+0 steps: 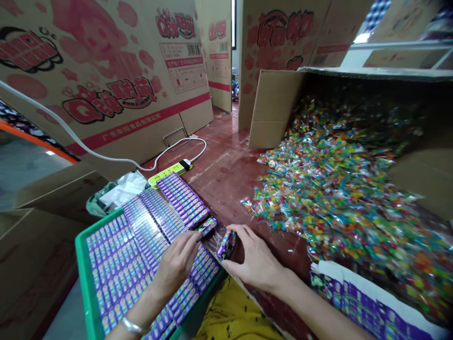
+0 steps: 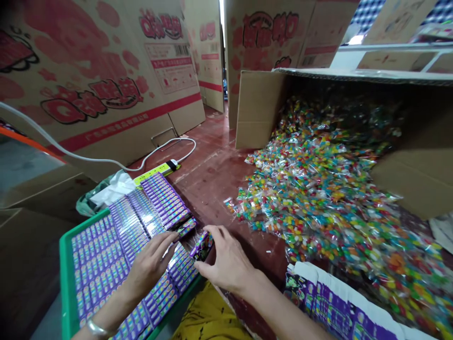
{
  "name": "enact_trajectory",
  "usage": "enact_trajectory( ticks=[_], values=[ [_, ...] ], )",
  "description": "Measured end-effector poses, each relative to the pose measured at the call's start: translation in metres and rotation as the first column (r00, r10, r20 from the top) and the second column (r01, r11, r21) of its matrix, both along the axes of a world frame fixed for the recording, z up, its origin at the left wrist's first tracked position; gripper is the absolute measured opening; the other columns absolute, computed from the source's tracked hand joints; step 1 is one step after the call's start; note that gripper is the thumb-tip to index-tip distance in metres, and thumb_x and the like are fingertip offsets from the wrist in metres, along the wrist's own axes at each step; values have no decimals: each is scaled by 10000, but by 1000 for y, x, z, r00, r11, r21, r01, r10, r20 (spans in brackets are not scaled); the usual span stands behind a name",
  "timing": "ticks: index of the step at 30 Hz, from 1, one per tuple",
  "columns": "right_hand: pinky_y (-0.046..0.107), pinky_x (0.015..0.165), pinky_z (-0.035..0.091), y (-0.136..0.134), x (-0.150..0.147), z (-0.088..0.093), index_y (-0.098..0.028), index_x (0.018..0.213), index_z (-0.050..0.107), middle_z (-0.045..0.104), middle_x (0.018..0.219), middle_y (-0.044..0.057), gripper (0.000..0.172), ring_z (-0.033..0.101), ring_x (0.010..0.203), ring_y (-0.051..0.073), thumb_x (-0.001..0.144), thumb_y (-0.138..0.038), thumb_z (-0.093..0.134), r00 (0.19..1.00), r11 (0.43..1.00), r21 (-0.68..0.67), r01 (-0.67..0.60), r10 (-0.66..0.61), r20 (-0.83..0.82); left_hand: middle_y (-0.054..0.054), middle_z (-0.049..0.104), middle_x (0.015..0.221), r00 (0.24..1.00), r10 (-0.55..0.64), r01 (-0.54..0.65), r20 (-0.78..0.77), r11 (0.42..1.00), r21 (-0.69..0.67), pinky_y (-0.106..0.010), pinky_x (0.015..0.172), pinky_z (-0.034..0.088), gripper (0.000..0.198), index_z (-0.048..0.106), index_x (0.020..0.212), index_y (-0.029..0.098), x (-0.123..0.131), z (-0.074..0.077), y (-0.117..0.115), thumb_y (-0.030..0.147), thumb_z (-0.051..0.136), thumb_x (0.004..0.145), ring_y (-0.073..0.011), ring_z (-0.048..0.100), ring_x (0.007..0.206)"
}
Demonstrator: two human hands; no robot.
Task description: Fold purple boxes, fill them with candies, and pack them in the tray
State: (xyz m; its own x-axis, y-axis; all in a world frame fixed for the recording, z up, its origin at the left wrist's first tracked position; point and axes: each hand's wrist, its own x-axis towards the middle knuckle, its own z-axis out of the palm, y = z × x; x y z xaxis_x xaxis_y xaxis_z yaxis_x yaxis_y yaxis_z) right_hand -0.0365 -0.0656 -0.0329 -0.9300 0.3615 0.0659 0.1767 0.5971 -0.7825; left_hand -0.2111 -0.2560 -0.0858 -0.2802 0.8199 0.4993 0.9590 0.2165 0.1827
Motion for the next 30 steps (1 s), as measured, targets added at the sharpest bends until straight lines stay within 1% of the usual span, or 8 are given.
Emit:
enact_trajectory(
  ticks=[4,7,11,15,19,22,25,30],
  values=[
    [394,1033,449,-11,-23,-12,-204,1342,456,554,1289,100,650,540,1171,257,765,-299,740,994,995,83,52,-43,-102,-97,675,1013,983,123,-135,139,987,86,-387,855,564,216,593,1152,167,-4,3,0,196,600,938,-225,668,942],
    [435,1044,426,-19,-42,-17,-186,1404,403,560,1306,118,764,510,1184,284,748,-321,770,990,978,191,79,-55,-128,-60,657,904,946,185,-219,268,970,105,-368,770,586,166,608,1073,179,-6,4,3,273,611,936,-202,674,819],
    [480,996,427,-27,-62,-23,-167,1478,320,569,1294,150,864,505,1134,315,770,-391,762,988,945,301,130,-100,-114,-37,671,839,861,218,-286,459,955,82,-310,675,617,184,585,1028,182,-4,10,6,350,566,956,-176,703,727],
    [486,966,428,-32,-74,-31,-169,1507,279,556,1265,163,866,513,1119,328,815,-445,721,987,934,320,159,-144,-70,-34,692,826,775,225,-310,591,950,45,-302,661,632,215,539,1049,183,2,16,8,383,516,975,-179,733,723],
    [470,954,442,-32,-81,-34,-163,1507,272,545,1246,160,860,525,1107,323,827,-455,712,990,937,319,140,-130,-53,-15,667,805,742,233,-333,629,942,45,-331,673,629,288,529,1023,194,5,18,10,449,600,909,-190,719,718],
    [477,964,442,-32,-85,-33,-143,1513,262,539,1246,169,835,528,1100,327,852,-433,681,993,937,329,117,-114,-26,-1,647,798,739,228,-335,633,941,52,-327,679,617,294,524,985,202,5,17,12,451,637,878,-179,699,698],
    [473,984,442,-31,-86,-31,-166,1531,223,530,1281,162,884,528,1133,324,828,-380,713,995,940,328,93,-98,-1,9,626,781,745,236,-344,624,937,57,-321,677,599,267,516,951,206,5,16,14,432,639,878,-171,678,682],
    [436,943,497,-15,-63,-16,-197,1557,166,457,1416,175,1006,575,1153,317,770,-333,779,994,944,319,87,-102,30,31,592,737,755,240,-336,611,941,46,-299,641,565,269,494,906,217,3,19,13,433,650,865,-159,641,633]
  ],
)
